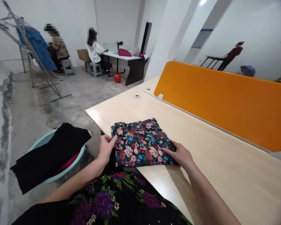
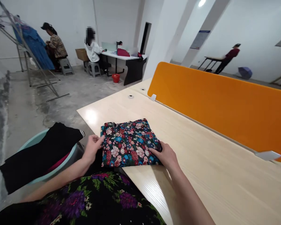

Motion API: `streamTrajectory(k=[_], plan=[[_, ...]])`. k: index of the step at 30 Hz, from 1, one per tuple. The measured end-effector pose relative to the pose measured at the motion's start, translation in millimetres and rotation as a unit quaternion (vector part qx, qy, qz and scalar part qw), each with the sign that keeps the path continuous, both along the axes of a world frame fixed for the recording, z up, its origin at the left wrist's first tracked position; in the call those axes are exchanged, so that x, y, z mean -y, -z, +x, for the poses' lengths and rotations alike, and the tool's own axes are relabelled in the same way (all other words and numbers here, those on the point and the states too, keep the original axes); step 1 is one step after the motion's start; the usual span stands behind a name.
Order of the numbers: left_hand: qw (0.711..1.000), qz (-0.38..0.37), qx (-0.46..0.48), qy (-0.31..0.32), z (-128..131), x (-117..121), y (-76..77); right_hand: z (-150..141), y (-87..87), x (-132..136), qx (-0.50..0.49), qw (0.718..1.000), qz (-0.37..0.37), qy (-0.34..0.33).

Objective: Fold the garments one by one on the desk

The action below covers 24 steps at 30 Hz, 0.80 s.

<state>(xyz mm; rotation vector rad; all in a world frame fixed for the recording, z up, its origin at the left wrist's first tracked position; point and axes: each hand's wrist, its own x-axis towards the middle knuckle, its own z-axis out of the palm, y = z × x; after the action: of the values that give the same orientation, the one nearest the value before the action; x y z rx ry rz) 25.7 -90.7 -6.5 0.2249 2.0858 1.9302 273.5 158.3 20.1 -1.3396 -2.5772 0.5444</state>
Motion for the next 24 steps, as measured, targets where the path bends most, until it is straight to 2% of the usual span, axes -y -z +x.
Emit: streamTrajectory(k=[3, 5, 6, 7, 9, 11, 14, 17, 20, 22, 23, 24], plan=[[0.990, 0.064, 0.117, 0.038, 20.8, 3.4, -2.1, -29.7, 1.9, 31.6, 0.017, 0.999, -0.024, -0.019], [0.973, 0.102, 0.193, 0.079, 20.5, 10.3, -7.7, -53.5, -0.2, 56.0, -0.032, 0.997, -0.067, -0.036], [0.961, 0.122, 0.222, 0.108, 16.2, 17.0, -10.6, -65.3, -2.2, 68.3, -0.081, 0.988, -0.115, -0.057], [0.950, 0.139, 0.242, 0.137, 9.6, 26.3, -13.4, -76.9, -4.8, 80.3, -0.135, 0.971, -0.180, -0.084], [0.930, 0.171, 0.266, 0.189, -8.3, 51.8, -18.3, -100.9, -11.4, 102.5, -0.217, 0.909, -0.331, -0.129], [0.926, 0.191, 0.262, 0.196, -30.5, 83.7, -23.9, -128.7, -19.9, 121.4, -0.252, 0.850, -0.437, -0.151], [0.954, 0.190, 0.194, 0.124, -67.0, 134.6, -39.2, -181.4, -35.3, 144.6, -0.274, 0.808, -0.491, -0.176], [0.974, 0.182, 0.125, 0.044, -101.8, 181.5, -62.0, -243.4, -49.4, 168.6, -0.300, 0.766, -0.518, -0.236], [0.983, 0.160, 0.069, -0.056, -130.7, 225.2, -75.8, -302.6, -52.3, 196.2, -0.333, 0.723, -0.522, -0.305], [0.986, 0.120, 0.060, -0.103, -146.1, 255.2, -70.4, -334.3, -43.0, 212.8, -0.326, 0.724, -0.498, -0.349], [0.988, 0.082, 0.061, -0.116, -152.4, 270.5, -62.5, -346.4, -34.9, 219.2, -0.305, 0.744, -0.469, -0.366], [0.989, 0.038, 0.065, -0.126, -157.6, 285.7, -51.8, -355.4, -25.1, 223.9, -0.276, 0.776, -0.423, -0.378]])
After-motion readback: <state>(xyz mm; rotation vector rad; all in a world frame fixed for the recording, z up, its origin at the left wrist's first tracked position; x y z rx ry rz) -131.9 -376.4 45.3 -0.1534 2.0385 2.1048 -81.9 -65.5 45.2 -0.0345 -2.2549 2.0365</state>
